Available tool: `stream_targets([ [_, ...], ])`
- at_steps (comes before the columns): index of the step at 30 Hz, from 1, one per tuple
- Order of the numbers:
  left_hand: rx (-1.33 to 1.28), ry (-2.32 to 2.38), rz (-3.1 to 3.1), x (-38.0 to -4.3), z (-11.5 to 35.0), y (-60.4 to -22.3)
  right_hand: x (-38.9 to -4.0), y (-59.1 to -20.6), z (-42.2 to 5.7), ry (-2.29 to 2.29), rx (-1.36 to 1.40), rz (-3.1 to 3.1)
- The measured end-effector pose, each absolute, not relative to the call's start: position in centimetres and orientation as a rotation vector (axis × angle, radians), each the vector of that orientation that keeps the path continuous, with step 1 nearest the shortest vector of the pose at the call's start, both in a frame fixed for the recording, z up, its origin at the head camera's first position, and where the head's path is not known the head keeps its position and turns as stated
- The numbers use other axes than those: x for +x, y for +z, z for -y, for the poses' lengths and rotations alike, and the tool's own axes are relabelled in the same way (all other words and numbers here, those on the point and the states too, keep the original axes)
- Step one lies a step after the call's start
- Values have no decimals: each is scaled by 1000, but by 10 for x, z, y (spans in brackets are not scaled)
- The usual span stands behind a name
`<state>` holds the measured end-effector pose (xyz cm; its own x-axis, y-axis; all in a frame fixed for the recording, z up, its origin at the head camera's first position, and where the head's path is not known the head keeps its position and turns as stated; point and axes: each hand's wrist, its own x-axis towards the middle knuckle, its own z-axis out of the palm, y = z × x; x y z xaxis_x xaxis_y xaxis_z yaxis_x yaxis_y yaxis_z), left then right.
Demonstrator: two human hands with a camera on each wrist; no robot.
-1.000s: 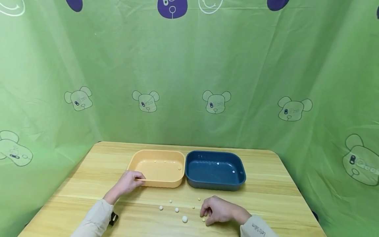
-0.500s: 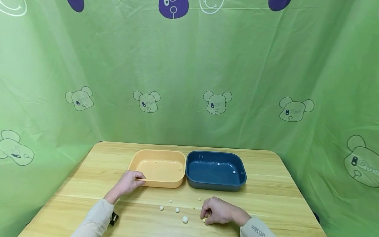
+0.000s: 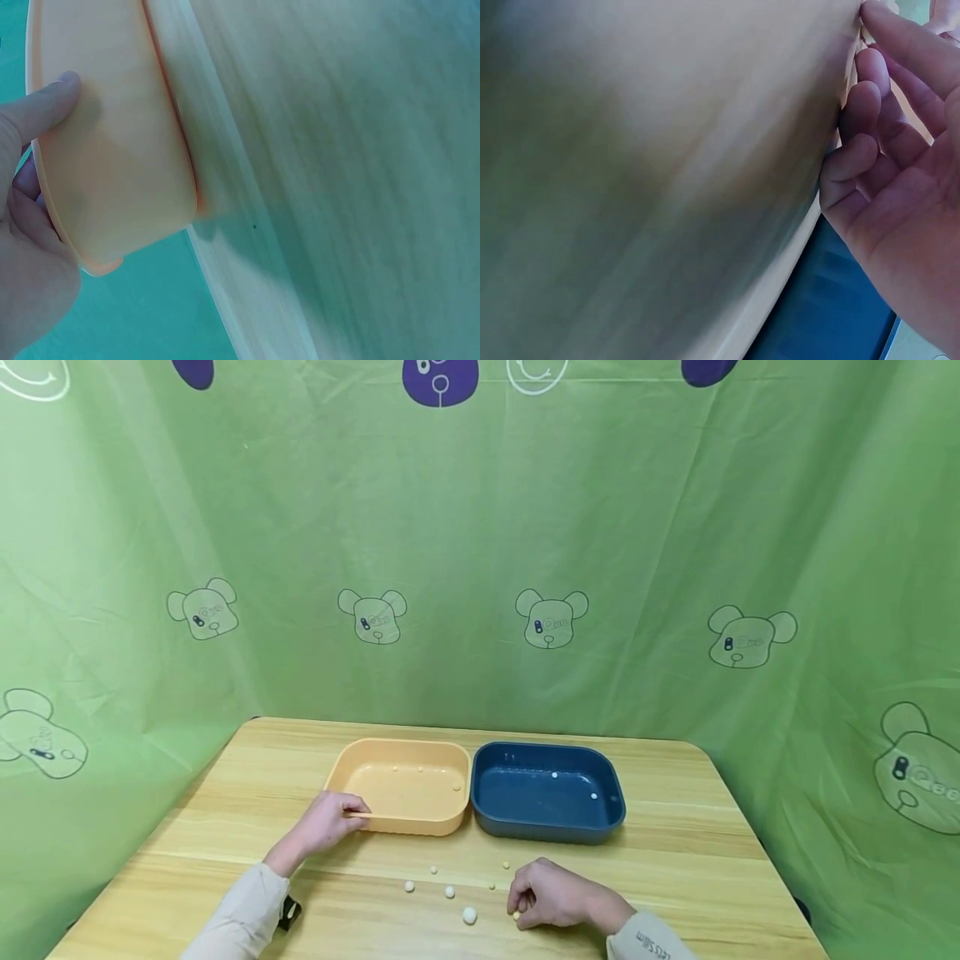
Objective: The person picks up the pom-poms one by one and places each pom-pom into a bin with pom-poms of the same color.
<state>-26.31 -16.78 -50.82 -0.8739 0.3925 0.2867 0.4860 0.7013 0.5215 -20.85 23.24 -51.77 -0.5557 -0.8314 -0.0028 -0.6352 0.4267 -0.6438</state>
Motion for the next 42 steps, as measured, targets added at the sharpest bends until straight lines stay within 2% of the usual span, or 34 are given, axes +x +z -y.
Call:
stream_targets([
  [30, -733, -890, 2718, -265, 168, -512, -211, -512, -242, -1002, -1009, -2301],
  [42, -708, -901, 2755, -265, 169, -511, -212, -504, -238, -1023, -1012, -2328],
])
